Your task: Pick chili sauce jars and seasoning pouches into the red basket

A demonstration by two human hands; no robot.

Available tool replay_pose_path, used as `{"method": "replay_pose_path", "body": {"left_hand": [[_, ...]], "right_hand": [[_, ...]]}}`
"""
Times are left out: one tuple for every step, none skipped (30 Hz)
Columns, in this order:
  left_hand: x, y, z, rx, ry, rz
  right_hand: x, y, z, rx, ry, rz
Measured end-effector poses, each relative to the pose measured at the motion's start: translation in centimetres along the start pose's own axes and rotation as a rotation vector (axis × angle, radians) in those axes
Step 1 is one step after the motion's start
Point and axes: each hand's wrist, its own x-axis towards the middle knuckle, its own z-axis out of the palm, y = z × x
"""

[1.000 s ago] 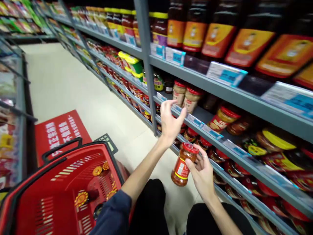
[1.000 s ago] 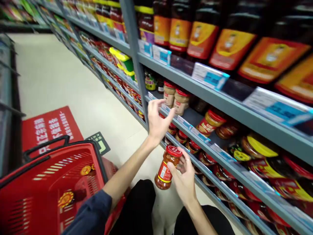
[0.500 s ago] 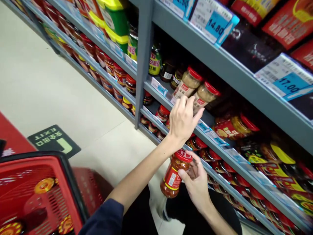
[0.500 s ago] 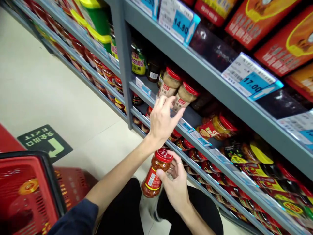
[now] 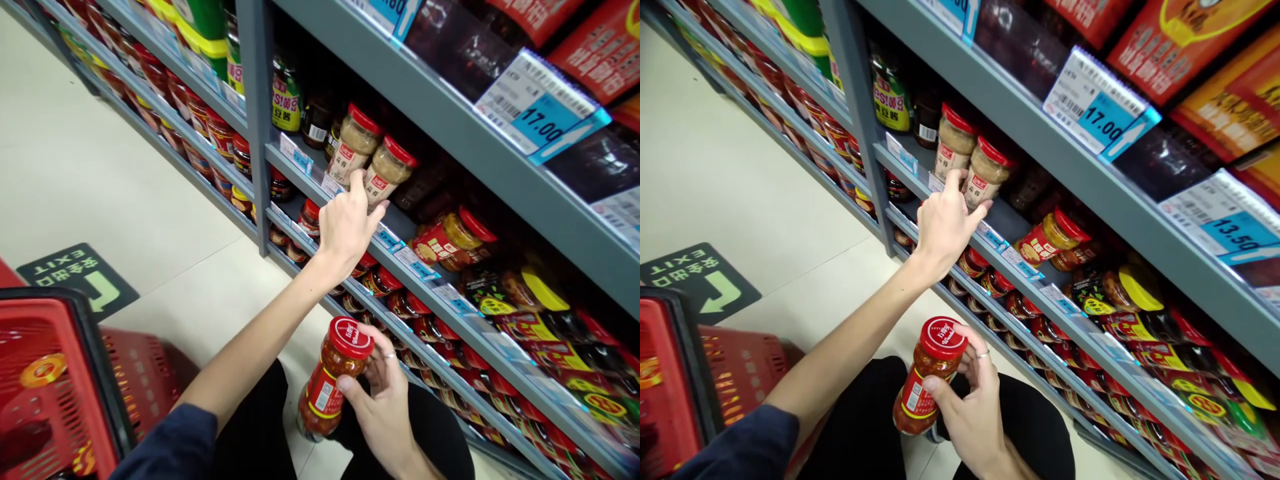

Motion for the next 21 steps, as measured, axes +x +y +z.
{"method": "replay_pose_path", "body": {"left_hand": [[-0.1,-0.1,0.1,0.01,0.012,0.005],[-0.2,-0.1,0.2,0.027,0.025,0.011],[-0.2,0.0,0.2,0.056,0.032,0.013],[-0.3,0.2,0.2,0.101,0.028,0.005],[-0.3,0.5,0.1,0.162,0.01,-0.013],[-0.3,0.9,-0.1,0.235,-0.019,-0.041],[-0.3,1.3,-0.4,0.314,-0.054,-0.074],[-0.2,1.7,-0.6,0.389,-0.091,-0.104],[-0.2,2.1,-0.9,0.453,-0.123,-0.127],[-0.1,2.5,-1.1,0.503,-0.147,-0.141],[-0.1,2.7,-1.3,0.539,-0.165,-0.144],[0.0,2.9,-1.5,0.563,-0.178,-0.143],[0.0,3.0,-1.6,0.577,-0.189,-0.138],[0.1,3.0,-1.6,0.584,-0.196,-0.134],[0.1,3.0,-1.6,0.587,-0.201,-0.133],[0.1,3.0,-1.6,0.587,-0.204,-0.134],[0.2,3.0,-1.6,0.586,-0.207,-0.135],[0.2,3.0,-1.6,0.586,-0.21,-0.135],[0.2,3.0,-1.6,0.587,-0.213,-0.133],[0.1,3.0,-1.6,0.588,-0.216,-0.13],[0.1,3.1,-1.6,0.589,-0.218,-0.128]], "right_hand": [[0.0,0.2,-0.3,-0.008,0.007,0.0],[0.0,0.4,-0.6,-0.014,0.013,-0.002],[0.1,0.5,-0.8,-0.018,0.018,-0.005],[0.1,0.6,-1.0,-0.02,0.023,-0.01],[0.2,0.7,-1.1,-0.018,0.029,-0.015],[0.3,0.7,-1.1,-0.015,0.033,-0.022],[0.3,0.7,-1.0,-0.01,0.034,-0.029],[0.4,0.7,-1.0,-0.004,0.035,-0.036],[0.5,0.6,-0.9,0.001,0.035,-0.043],[0.5,0.6,-0.8,0.006,0.033,-0.049],[0.6,0.6,-0.6,0.009,0.031,-0.055],[0.8,0.6,-0.5,0.013,0.028,-0.062],[0.9,0.6,-0.4,0.015,0.025,-0.067],[1.0,0.7,-0.4,0.018,0.022,-0.071],[1.1,0.7,-0.3,0.019,0.02,-0.072],[1.3,0.7,-0.3,0.019,0.019,-0.072],[1.3,0.7,-0.3,0.018,0.019,-0.071],[1.4,0.6,-0.2,0.017,0.021,-0.069],[1.5,0.6,-0.2,0.017,0.021,-0.068],[1.5,0.5,-0.2,0.017,0.023,-0.068],[1.6,0.5,-0.1,0.02,0.025,-0.069]]}}
